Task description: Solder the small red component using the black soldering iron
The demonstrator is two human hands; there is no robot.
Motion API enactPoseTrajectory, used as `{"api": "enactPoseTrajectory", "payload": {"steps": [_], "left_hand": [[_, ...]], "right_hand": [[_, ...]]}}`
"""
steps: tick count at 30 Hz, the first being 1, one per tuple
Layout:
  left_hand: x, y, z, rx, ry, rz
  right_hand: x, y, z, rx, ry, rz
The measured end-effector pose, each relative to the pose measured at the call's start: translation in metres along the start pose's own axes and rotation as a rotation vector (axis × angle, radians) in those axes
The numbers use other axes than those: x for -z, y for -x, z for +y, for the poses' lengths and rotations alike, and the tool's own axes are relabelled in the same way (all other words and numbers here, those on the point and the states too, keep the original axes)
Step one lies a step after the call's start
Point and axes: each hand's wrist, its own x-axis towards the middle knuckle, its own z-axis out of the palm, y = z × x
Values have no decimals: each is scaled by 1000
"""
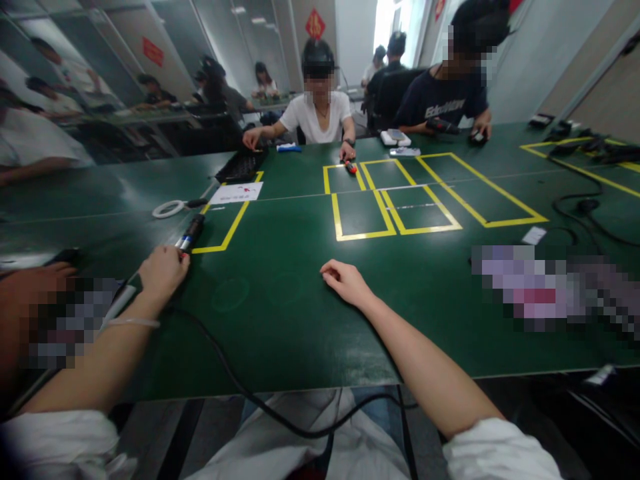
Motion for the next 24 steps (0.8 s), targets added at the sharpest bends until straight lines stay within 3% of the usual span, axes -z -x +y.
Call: {"api": "enactPoseTrajectory", "payload": {"steps": [5, 8, 10, 13, 17, 21, 24], "left_hand": [[12, -12, 5, 46, 110, -69], [27, -8, 34, 17, 338, -30], [40, 4, 66, -113, 581, -64], [62, 33, 121, -441, 973, -225], [81, 73, 181, -681, 1284, -503], [78, 96, 209, -796, 1464, -750], [69, 102, 215, -817, 1501, -775]], "right_hand": [[0, 0, -1, -1, 9, -10], [0, 0, -1, -7, 15, -17], [0, 0, -1, -6, 14, -17], [0, 0, 0, -2, -4, -21], [0, 1, 0, 7, -93, -64], [-2, 3, -5, 29, -205, -180], [-4, 3, -9, 50, -175, -216]]}}
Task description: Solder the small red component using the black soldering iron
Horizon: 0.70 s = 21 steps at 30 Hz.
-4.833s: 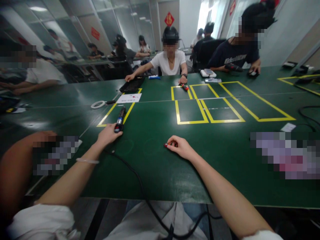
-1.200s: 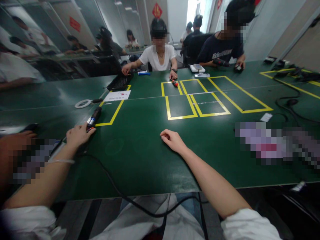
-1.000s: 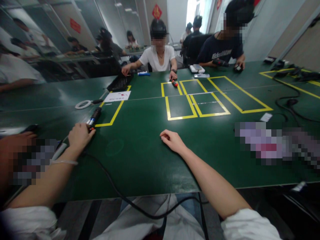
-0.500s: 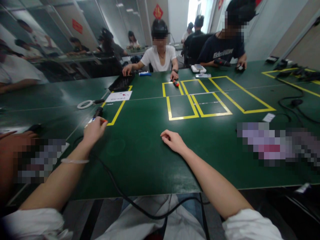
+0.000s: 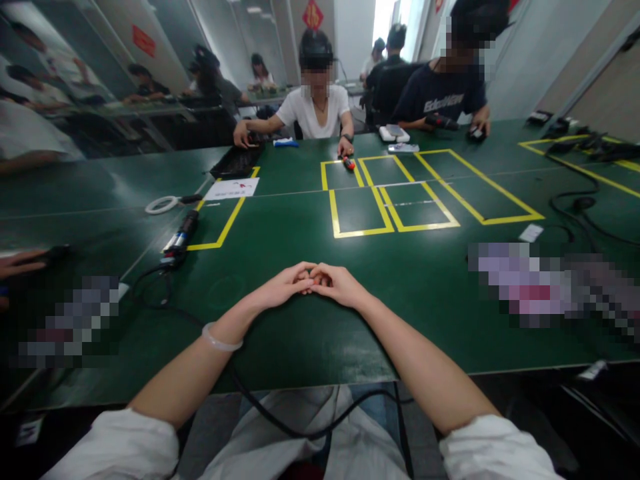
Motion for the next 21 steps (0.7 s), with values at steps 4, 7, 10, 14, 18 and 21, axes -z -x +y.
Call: {"api": "enactPoseTrajectory", "payload": {"steps": [4, 7, 10, 14, 18, 21], "left_hand": [[-1, 1, -8, 6, 36, 33], [-1, 3, -7, -20, -41, 120], [-4, 6, -2, -125, -261, 223], [-8, 10, 3, -220, -498, 276], [-10, 10, 1, -237, -511, 305], [-9, 9, -1, -225, -466, 334]], "right_hand": [[-1, -1, -2, -12, 11, 18], [0, 0, 0, -53, -13, 60], [1, -1, 4, -93, -53, 79], [1, -1, 8, -109, -104, 62], [1, -2, 9, -94, -98, 80], [1, -3, 10, -81, -51, 108]]}}
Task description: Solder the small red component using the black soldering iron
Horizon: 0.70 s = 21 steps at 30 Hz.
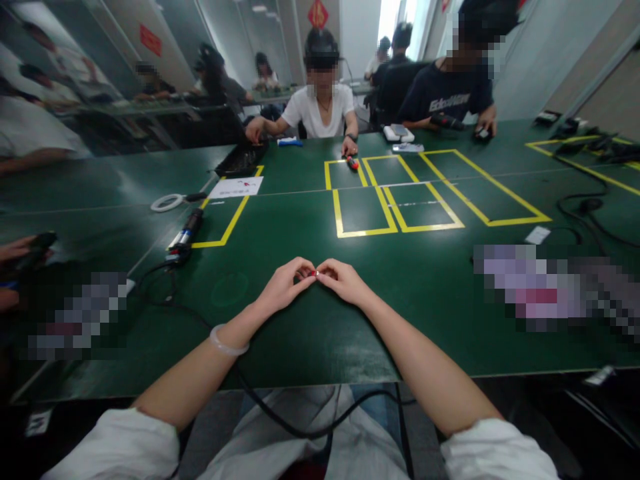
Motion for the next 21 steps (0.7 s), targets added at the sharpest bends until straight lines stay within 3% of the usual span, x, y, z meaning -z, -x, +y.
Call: {"api": "enactPoseTrajectory", "payload": {"steps": [10, 21], "left_hand": [[0, 2, 1, -4, -47, -9], [0, -1, -6, 43, 27, 4]], "right_hand": [[-2, -2, 4, -28, -235, -7], [-1, -1, -2, 7, -98, 18]]}}
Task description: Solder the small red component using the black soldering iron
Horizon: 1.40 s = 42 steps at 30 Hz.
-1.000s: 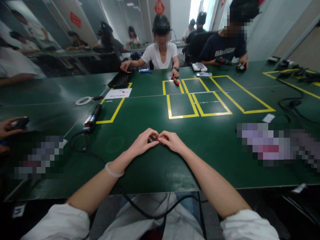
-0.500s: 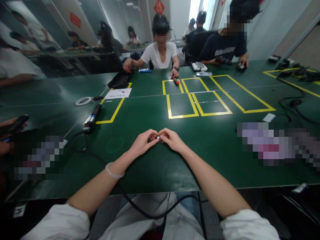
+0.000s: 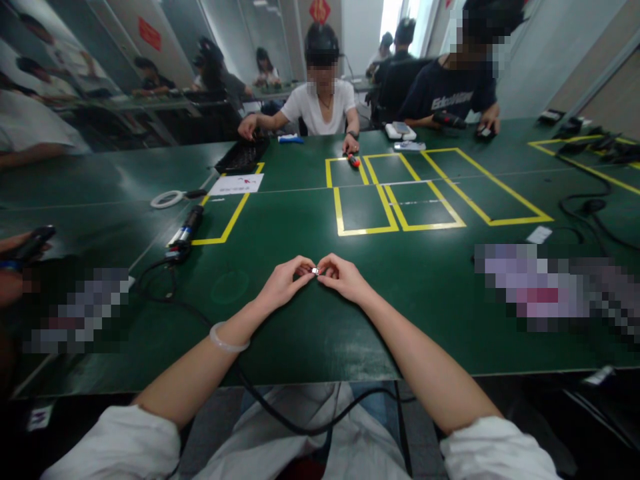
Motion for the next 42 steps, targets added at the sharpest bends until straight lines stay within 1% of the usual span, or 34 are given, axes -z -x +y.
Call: {"api": "enactPoseTrajectory", "payload": {"steps": [6, 11, 14, 16, 19, 22, 24, 26, 28, 29, 31, 33, 34, 35, 38, 42], "left_hand": [[-1, 0, -1, 7, 25, -5], [-1, 0, 2, 26, 23, -26], [4, -1, 3, 36, -12, -17], [12, -3, -2, 40, -52, 29], [35, -8, -19, 41, -155, 148], [74, -11, -47, 108, -344, 269], [107, -10, -68, 231, -525, 334], [142, -5, -89, 406, -707, 391], [175, 5, -110, 572, -833, 425], [189, 12, -119, 653, -871, 424], [211, 25, -136, 818, -890, 355], [224, 38, -151, 926, -859, 251], [228, 43, -157, 946, -844, 215], [231, 47, -163, 944, -837, 194], [235, 54, -174, 893, -856, 190], [239, 53, -177, 872, -867, 161]], "right_hand": [[1, 0, -3, 24, 116, 32], [3, 1, -4, 18, 165, 43], [4, 1, -5, -2, 178, 41], [5, 1, -4, -21, 181, 41], [6, 1, -4, -37, 179, 40], [6, 1, -3, -41, 185, 39], [6, 1, -3, -42, 188, 37], [6, 0, -2, -43, 184, 37], [5, 1, -1, -44, 177, 37], [5, 1, -1, -45, 176, 38], [5, 1, -1, -47, 176, 41], [5, 1, -1, -44, 178, 47], [5, 1, -1, -40, 179, 49], [5, 0, -1, -36, 180, 49], [5, 0, -1, -23, 180, 42], [6, 0, 0, -25, 176, 43]]}}
